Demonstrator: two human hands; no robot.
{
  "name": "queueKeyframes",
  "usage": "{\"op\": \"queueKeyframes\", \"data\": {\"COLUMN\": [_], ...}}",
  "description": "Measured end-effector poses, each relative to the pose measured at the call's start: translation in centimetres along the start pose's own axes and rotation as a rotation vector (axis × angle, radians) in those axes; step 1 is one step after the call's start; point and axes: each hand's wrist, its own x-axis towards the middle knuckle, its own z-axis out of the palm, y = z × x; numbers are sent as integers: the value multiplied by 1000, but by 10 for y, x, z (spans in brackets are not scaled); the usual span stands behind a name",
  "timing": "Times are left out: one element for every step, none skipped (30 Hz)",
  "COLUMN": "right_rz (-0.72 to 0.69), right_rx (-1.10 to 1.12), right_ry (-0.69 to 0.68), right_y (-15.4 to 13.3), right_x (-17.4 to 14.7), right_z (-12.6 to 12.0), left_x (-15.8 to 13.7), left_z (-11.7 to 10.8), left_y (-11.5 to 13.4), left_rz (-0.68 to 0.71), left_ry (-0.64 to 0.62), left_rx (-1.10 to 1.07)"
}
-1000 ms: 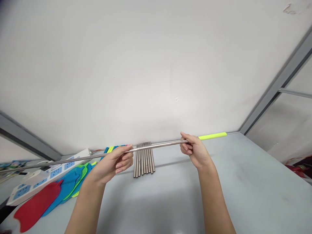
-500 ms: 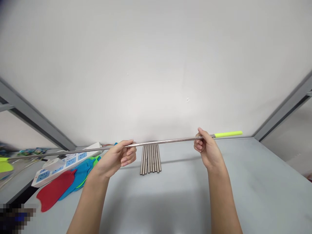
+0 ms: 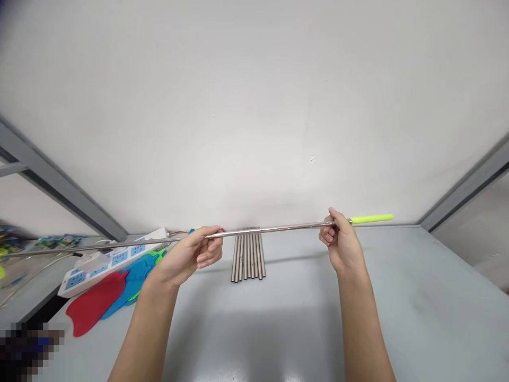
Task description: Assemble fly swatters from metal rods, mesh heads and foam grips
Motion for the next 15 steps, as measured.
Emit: {"op": "queueKeyframes", "data": {"right_rz": [4,8,11,12,10,7,4,-1,-4,-2,0,0,-4,-14,-30], "right_rx": [2,4,7,11,15,18,21,25,32,41,54,70,84,94,98], "right_ry": [2,2,1,-1,-4,-8,-14,-21,-27,-30,-28,-24,-17,-8,1], "right_y": [1,1,2,2,2,3,3,4,4,5,6,7,8,9,10], "right_x": [0,1,1,1,1,0,0,0,-1,-2,-2,-2,-3,-3,-3], "right_z": [0,0,0,1,1,2,3,5,6,8,10,11,13,13,14], "left_x": [0,1,1,1,1,2,2,2,2,1,1,1,1,1,2], "left_z": [0,0,-1,-1,-2,-2,-2,-3,-2,-2,0,1,4,6,9], "left_y": [0,0,-1,-1,-1,0,0,0,0,-1,-1,-2,-3,-4,-6], "left_rz": [0,-1,-4,-10,-17,-26,-35,-43,-46,-48,-53,-61,-71,-82,-92], "left_ry": [0,1,3,4,5,4,2,-3,-11,-22,-38,-57,-77,-96,-111], "left_rx": [1,0,-2,-7,-14,-21,-28,-33,-37,-37,-32,-24,-15,-5,1]}}
